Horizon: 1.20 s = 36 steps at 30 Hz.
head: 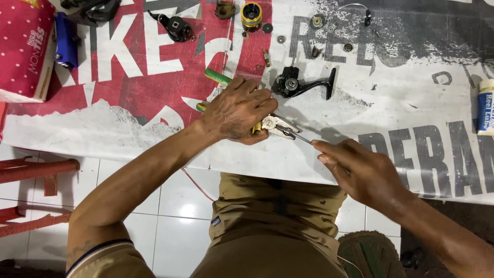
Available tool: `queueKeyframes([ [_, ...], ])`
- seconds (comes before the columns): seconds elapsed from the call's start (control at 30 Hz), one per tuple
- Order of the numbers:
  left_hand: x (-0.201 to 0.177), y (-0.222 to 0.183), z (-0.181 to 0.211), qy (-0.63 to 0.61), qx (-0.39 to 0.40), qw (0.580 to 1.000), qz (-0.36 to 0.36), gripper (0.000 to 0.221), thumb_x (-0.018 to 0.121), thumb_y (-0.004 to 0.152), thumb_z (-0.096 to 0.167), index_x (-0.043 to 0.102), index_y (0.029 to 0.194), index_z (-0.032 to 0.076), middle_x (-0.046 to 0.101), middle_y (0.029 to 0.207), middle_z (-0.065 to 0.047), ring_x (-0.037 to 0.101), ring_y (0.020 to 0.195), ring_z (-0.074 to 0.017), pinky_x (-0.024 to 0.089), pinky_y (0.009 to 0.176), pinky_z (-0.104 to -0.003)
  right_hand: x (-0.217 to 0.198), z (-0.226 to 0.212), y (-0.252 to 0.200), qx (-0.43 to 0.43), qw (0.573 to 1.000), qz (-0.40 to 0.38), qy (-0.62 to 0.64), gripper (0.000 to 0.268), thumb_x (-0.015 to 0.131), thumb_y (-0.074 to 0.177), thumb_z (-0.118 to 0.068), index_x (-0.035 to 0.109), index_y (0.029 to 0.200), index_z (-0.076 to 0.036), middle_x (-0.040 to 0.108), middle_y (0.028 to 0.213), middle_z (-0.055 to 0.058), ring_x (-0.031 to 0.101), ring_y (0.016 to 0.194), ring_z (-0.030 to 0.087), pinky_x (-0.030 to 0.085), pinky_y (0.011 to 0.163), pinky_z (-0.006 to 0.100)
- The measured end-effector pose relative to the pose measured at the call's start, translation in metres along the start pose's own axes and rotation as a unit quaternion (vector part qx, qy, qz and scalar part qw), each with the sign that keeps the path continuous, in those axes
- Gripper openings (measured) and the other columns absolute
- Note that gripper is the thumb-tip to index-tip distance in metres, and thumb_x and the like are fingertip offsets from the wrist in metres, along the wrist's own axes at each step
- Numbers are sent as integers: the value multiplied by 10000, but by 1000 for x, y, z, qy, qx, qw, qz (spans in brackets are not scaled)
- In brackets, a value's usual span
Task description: Assembling and lubricating the internal components of a fishing reel body using tools
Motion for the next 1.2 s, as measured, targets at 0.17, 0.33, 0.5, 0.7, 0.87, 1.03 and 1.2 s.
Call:
queueKeyframes([
  [0.17, -3, 3, -1, -57, -18, 997, 54, 417, 606, 824, 563, 586, 889, 151, 581, 894, -70, 574, 782, -327, 439, 707, -450, 16, 7, 10, 339, 662, -128, 657, 346, 500, 1041, -179, 644, 1335, -67, 553, 665, 136, 402, 368, 90, 319, 239, 209],
  [0.33, -9, 2, 0, -69, -17, 996, 57, 405, 603, 840, 538, 600, 887, 135, 599, 903, -89, 585, 802, -344, 444, 717, -446, -13, 6, 12, 87, 982, -3, 166, 362, 612, 974, -155, 712, 1322, -175, 662, 722, 110, 545, 461, 119, 454, 373, 247],
  [0.5, -8, 3, -3, -86, -14, 994, 62, 441, 613, 834, 542, 632, 885, 104, 616, 890, -106, 589, 801, -361, 443, 716, -455, -14, 2, 16, 45, 997, 9, 65, 374, 616, 976, -163, 711, 1333, -224, 630, 702, 90, 547, 470, 126, 459, 409, 251],
  [0.7, -8, 3, -1, -83, -10, 994, 73, 407, 613, 839, 517, 606, 892, 113, 574, 875, -96, 561, 778, -350, 429, 702, -452, 19, 11, 14, 313, 693, -137, 635, 364, 530, 1014, -160, 655, 1349, -93, 570, 641, 144, 435, 352, 125, 339, 215, 230],
  [0.87, -12, 4, 0, -74, -5, 993, 90, 439, 605, 847, 525, 639, 893, 90, 600, 881, -117, 570, 785, -363, 430, 706, -453, -3, 14, 22, 95, 967, -49, 229, 427, 546, 997, -175, 637, 1413, -157, 658, 792, 130, 598, 539, 137, 491, 420, 264],
  [1.03, -12, 4, -1, -71, -7, 994, 86, 396, 639, 784, 502, 628, 898, 122, 583, 869, -91, 562, 756, -342, 439, 696, -456, -15, -10, 25, -129, 966, 36, -223, 422, 490, 1016, -206, 578, 1429, -195, 569, 964, 70, 621, 552, 101, 561, 426, 246],
  [1.2, -15, 6, -2, -81, -15, 993, 81, 357, 655, 759, 462, 596, 875, 129, 567, 852, -88, 567, 738, -348, 444, 684, -467, -19, -3, 37, -12, 992, -5, 129, 452, 534, 996, -156, 603, 1435, -234, 580, 855, 47, 597, 404, 186, 513, 311, 327],
])
Point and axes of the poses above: each hand's wrist, its own y-axis towards the middle knuckle, its own x-axis out of the palm, z = x × y, the point moved 6 cm from there along y, towards the middle knuckle
